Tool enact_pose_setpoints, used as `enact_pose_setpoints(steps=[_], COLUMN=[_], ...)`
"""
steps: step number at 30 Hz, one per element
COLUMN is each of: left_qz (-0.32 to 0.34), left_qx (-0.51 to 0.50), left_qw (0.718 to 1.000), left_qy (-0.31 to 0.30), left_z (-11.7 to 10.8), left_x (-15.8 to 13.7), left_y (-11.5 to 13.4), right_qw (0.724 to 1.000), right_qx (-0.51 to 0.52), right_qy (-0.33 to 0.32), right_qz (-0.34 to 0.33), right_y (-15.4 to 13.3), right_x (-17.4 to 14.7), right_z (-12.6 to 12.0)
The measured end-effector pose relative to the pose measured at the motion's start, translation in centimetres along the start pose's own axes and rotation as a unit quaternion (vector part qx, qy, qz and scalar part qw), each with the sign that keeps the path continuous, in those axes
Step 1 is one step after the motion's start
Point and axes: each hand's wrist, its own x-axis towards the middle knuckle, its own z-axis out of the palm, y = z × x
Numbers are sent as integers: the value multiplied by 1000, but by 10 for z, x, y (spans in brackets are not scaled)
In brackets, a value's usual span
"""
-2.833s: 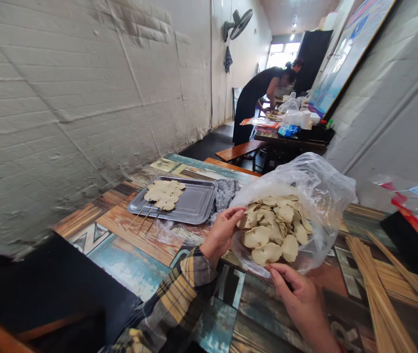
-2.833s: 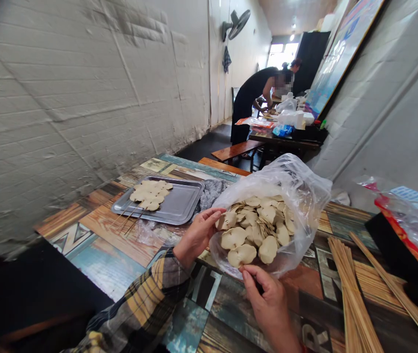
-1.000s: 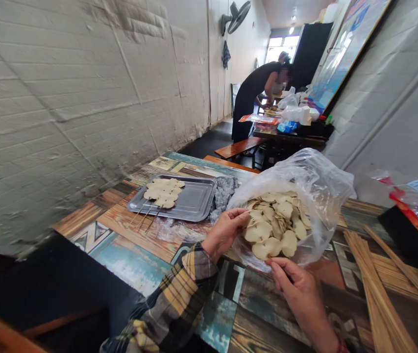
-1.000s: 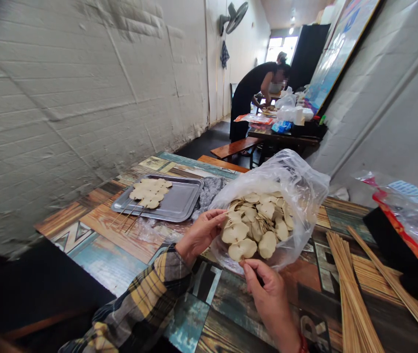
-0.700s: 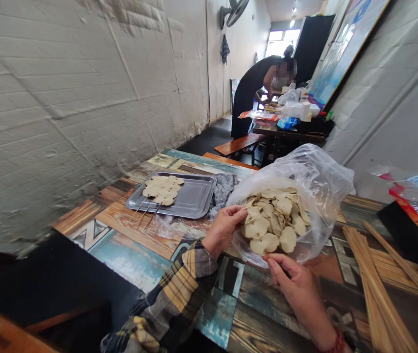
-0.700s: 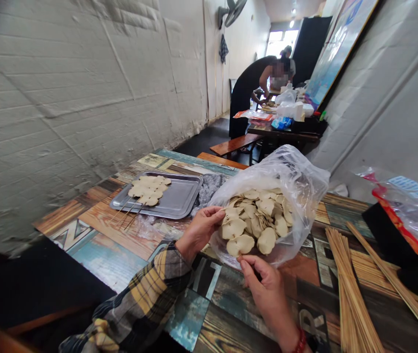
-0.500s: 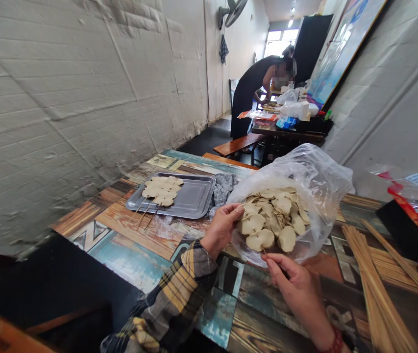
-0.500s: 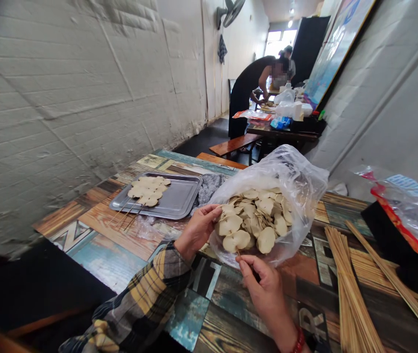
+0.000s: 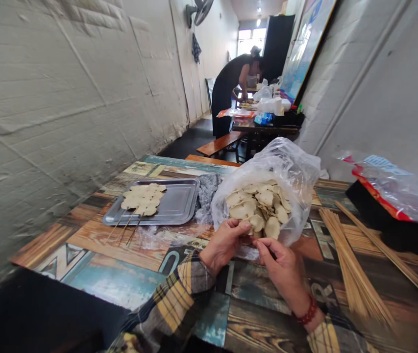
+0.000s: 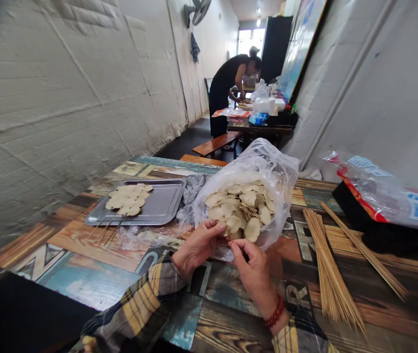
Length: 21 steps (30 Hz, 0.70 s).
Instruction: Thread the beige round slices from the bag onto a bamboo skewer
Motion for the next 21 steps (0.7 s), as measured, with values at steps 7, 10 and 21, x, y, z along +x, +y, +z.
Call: enact_pose_setpoints(steps=[7,10,21], left_qz=[36,52,57], left_qx=[-14,-24,0], left_qw=[997,995,994], left_qy=[69,80,95], left_z=[-1,-2,-2], left_x=[1,2,5], left_y=[5,5,0], right_qw=[999,999,999], right_qx=[14,8,-35], right_qy=[-34,-36,-11], right_qz=[-8,-11,-39], right_y=[9,9,3], right_x=[-1,-2,-3], right_z=[7,7,4])
